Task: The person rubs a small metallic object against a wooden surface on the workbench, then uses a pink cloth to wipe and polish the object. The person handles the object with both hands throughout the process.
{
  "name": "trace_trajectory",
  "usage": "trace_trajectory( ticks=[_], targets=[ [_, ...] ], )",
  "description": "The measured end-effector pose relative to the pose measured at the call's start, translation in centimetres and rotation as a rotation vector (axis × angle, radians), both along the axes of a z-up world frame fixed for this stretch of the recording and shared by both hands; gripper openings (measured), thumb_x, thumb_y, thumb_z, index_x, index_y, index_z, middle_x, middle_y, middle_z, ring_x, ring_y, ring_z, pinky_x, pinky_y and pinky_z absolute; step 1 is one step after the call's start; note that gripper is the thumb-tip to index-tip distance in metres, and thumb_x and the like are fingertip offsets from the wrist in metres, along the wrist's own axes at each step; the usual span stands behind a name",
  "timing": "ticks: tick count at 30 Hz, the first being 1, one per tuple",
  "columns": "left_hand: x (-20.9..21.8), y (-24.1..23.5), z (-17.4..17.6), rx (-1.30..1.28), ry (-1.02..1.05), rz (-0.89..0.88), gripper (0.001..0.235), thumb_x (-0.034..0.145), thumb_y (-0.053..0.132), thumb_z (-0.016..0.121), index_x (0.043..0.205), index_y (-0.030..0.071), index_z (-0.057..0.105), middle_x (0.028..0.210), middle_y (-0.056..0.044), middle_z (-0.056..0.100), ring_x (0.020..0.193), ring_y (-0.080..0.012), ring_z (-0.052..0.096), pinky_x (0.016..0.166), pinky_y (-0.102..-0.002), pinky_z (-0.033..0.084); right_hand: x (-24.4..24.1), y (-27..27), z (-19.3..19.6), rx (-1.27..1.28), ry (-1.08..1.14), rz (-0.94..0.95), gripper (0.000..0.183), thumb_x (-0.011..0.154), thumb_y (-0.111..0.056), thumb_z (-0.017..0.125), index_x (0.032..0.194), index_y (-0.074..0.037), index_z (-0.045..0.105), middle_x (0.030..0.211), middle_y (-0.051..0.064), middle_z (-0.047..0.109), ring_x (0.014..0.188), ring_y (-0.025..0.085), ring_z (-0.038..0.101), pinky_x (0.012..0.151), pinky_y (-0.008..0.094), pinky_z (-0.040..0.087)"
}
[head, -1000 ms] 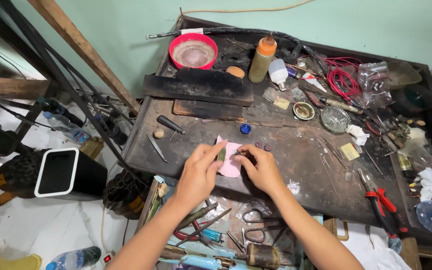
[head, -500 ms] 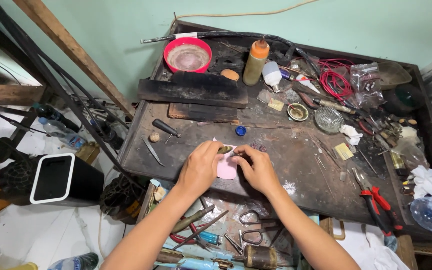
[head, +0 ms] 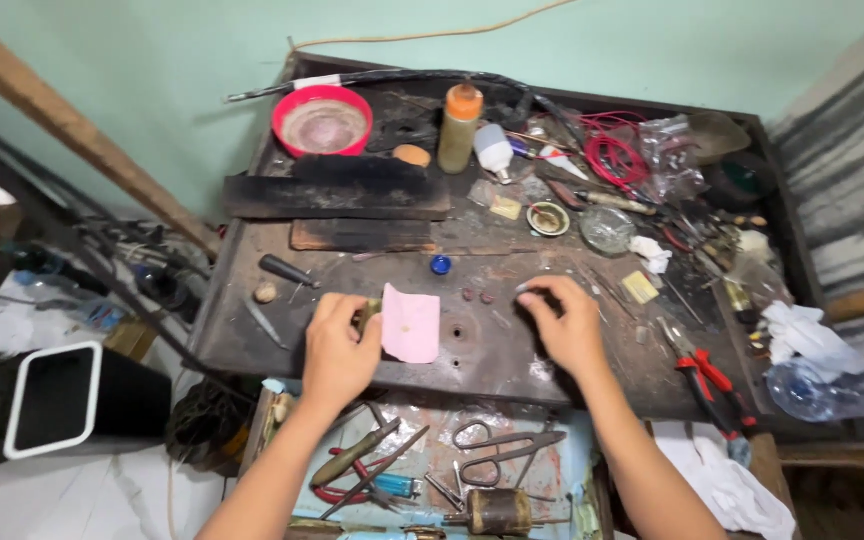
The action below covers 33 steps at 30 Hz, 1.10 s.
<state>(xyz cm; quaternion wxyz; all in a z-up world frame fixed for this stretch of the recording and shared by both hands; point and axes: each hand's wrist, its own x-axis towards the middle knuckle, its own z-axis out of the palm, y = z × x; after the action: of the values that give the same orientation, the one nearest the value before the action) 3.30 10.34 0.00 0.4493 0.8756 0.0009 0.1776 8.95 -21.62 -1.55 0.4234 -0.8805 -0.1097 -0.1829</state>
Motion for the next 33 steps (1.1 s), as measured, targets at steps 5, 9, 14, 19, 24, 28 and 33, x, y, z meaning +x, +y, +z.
trace_trajectory(
  ticks=[5, 9, 14, 19, 24, 28, 33],
  targets=[
    [0.7, 1.0, -0.6, 0.027, 0.050, 0.098, 0.013, 0.088, 0.016, 0.073, 0.095, 0.006, 0.068, 0.087, -0.016, 0.065, 0.078, -0.0398, 0.070, 0.070, -0.045, 0.057, 0.6, -7.1, -1.4, 0.072, 0.117, -0.279, 0.015, 0.092, -0.015, 0.080, 0.106, -0.010, 0.076, 0.094, 0.011, 0.075, 0.088, 0.023, 0.072, 0.075, 0.034, 0.058],
    [1.2, 2.2, -2.0, -0.013, 0.222, 0.135, 0.010, 0.097, 0.014, 0.061, 0.102, 0.008, 0.066, 0.085, -0.019, 0.072, 0.070, -0.0372, 0.073, 0.068, -0.045, 0.058, 0.1, -11.0, -2.0, 0.062, 0.088, -0.368, 0.017, 0.090, -0.011, 0.082, 0.106, -0.007, 0.077, 0.091, 0.015, 0.075, 0.085, 0.027, 0.074, 0.071, 0.037, 0.059],
    [0.8, 0.9, 2.1, -0.012, 0.572, 0.074, 0.029, 0.098, 0.035, 0.051, 0.111, 0.014, 0.067, 0.098, -0.006, 0.073, 0.079, -0.0272, 0.069, 0.086, -0.039, 0.050, -0.5, -12.0, -1.5, -0.093, 0.124, -0.446, 0.023, 0.089, -0.023, 0.077, 0.109, -0.011, 0.073, 0.086, 0.001, 0.074, 0.079, 0.016, 0.069, 0.084, 0.035, 0.052],
    [0.5, -0.1, 3.5, 0.046, 0.672, 0.035, 0.043, 0.094, 0.053, 0.056, 0.096, 0.014, 0.075, 0.100, -0.002, 0.076, 0.105, -0.0249, 0.065, 0.088, -0.039, 0.046, -0.9, -11.5, -1.8, -0.180, 0.141, -0.486, 0.028, 0.090, -0.027, 0.077, 0.109, -0.008, 0.072, 0.088, 0.005, 0.074, 0.079, 0.021, 0.070, 0.083, 0.041, 0.053],
    [0.7, -0.7, 3.7, 0.125, 0.760, -0.021, 0.046, 0.097, 0.049, 0.052, 0.100, 0.012, 0.078, 0.105, -0.008, 0.078, 0.107, -0.0287, 0.066, 0.084, -0.042, 0.050, -1.0, -11.5, -3.5, -0.249, 0.040, -0.470, 0.028, 0.084, -0.020, 0.085, 0.105, -0.008, 0.071, 0.084, 0.006, 0.070, 0.075, 0.023, 0.066, 0.079, 0.041, 0.053],
    [0.7, -0.9, 3.6, 0.123, 0.721, -0.028, 0.042, 0.099, 0.043, 0.053, 0.088, 0.010, 0.076, 0.081, -0.009, 0.076, 0.078, -0.0271, 0.067, 0.070, -0.039, 0.045, -1.8, -10.8, -3.4, -0.220, 0.121, -0.511, 0.030, 0.086, -0.025, 0.084, 0.110, -0.009, 0.073, 0.091, 0.009, 0.072, 0.079, 0.025, 0.068, 0.078, 0.044, 0.055],
    [0.4, -1.3, 4.9, 0.015, 0.793, -0.016, 0.036, 0.100, 0.034, 0.052, 0.084, 0.012, 0.075, 0.054, -0.009, 0.068, 0.055, -0.0208, 0.067, 0.071, -0.034, 0.052, -4.6, -6.7, -0.8, -0.134, -0.136, -0.499, 0.022, 0.098, -0.024, 0.073, 0.108, -0.005, 0.071, 0.100, 0.010, 0.071, 0.078, 0.020, 0.068, 0.071, 0.036, 0.053]
  ],
)
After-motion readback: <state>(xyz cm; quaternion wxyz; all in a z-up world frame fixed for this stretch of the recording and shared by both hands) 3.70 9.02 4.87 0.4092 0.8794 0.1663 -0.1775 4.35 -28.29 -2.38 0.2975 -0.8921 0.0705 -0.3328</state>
